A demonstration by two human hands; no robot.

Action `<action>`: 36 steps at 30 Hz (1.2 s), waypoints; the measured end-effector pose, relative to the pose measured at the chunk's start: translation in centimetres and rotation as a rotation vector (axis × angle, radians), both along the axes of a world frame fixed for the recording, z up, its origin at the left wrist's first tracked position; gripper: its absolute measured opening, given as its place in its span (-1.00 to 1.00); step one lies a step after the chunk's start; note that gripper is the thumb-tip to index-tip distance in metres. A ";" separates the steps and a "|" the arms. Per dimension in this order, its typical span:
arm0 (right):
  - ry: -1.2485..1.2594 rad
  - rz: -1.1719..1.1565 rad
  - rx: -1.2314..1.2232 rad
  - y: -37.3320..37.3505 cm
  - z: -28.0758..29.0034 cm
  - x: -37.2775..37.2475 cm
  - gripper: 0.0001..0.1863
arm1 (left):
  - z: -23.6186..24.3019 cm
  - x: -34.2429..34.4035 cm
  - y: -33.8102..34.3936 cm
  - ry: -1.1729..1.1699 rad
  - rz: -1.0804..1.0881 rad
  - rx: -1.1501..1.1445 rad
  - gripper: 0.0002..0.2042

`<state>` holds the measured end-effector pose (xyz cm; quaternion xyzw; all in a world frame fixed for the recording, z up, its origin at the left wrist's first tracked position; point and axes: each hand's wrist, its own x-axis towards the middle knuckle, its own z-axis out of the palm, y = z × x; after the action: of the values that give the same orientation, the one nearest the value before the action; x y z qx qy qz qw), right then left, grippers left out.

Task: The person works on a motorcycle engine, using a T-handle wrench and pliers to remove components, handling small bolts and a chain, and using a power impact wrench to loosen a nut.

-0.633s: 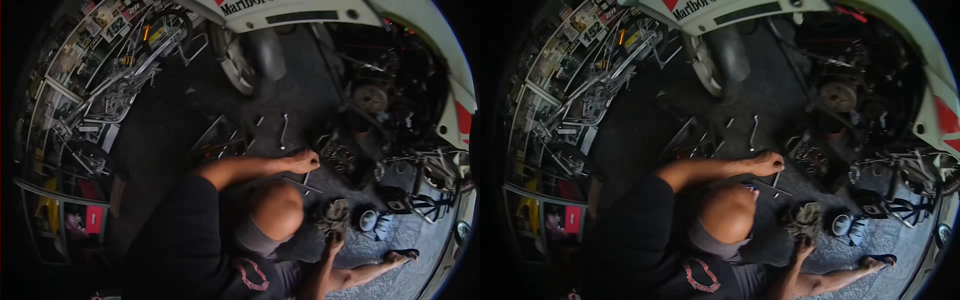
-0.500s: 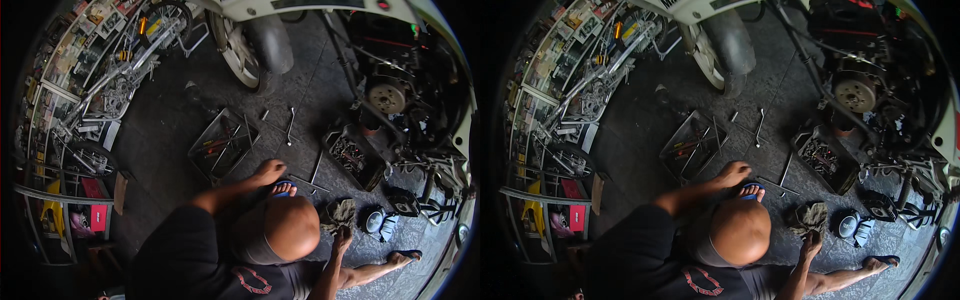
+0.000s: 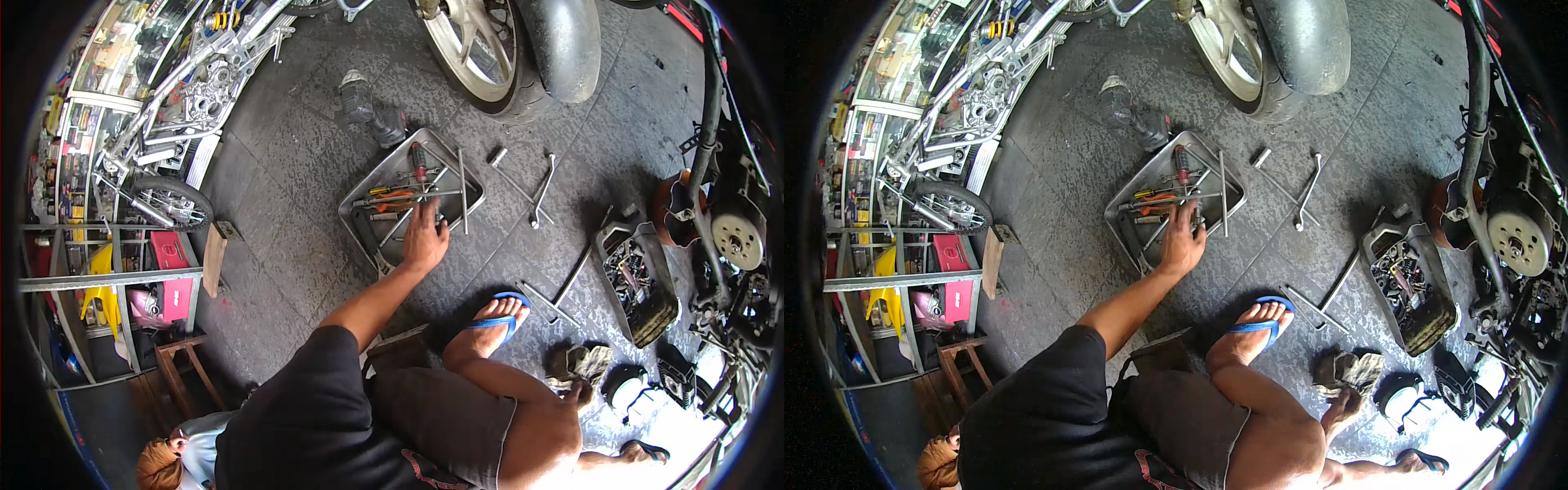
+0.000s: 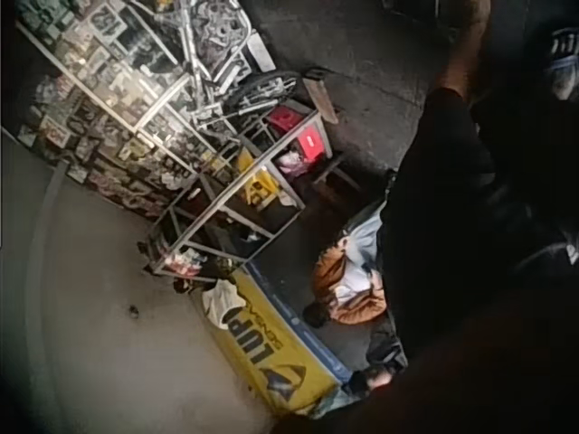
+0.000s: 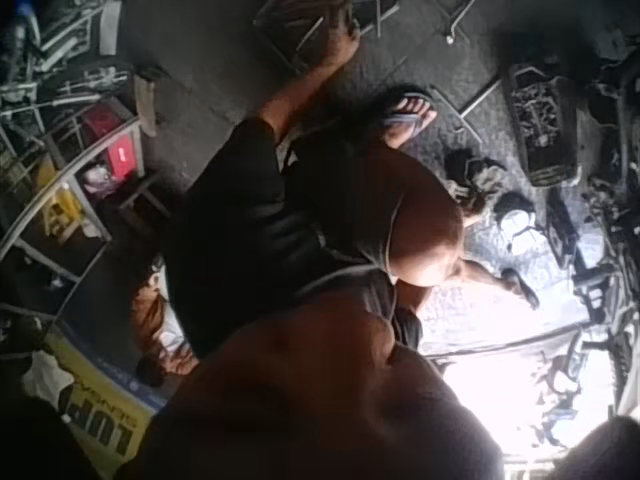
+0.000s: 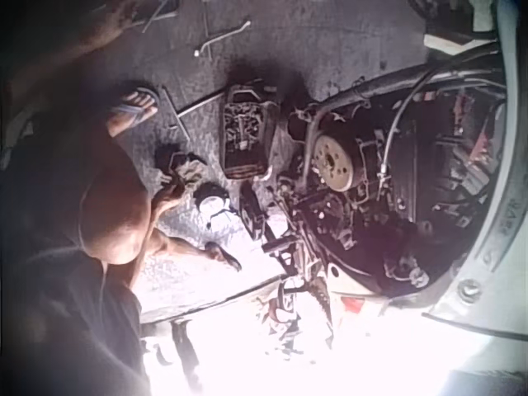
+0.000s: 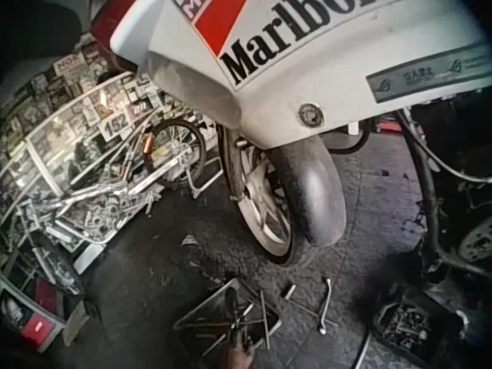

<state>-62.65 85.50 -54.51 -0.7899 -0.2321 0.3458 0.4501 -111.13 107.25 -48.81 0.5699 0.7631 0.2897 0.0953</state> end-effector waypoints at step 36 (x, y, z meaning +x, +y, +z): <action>-0.091 -0.106 -0.199 -6.2 6.6 -2.0 -0.86 | 0.6 -3.3 13.5 0.333 -0.090 -0.621 -0.68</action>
<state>-64.69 79.30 -47.90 -0.8567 -0.1746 0.3069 0.3760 -114.44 120.78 -48.20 0.5860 0.7940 -0.0576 0.1509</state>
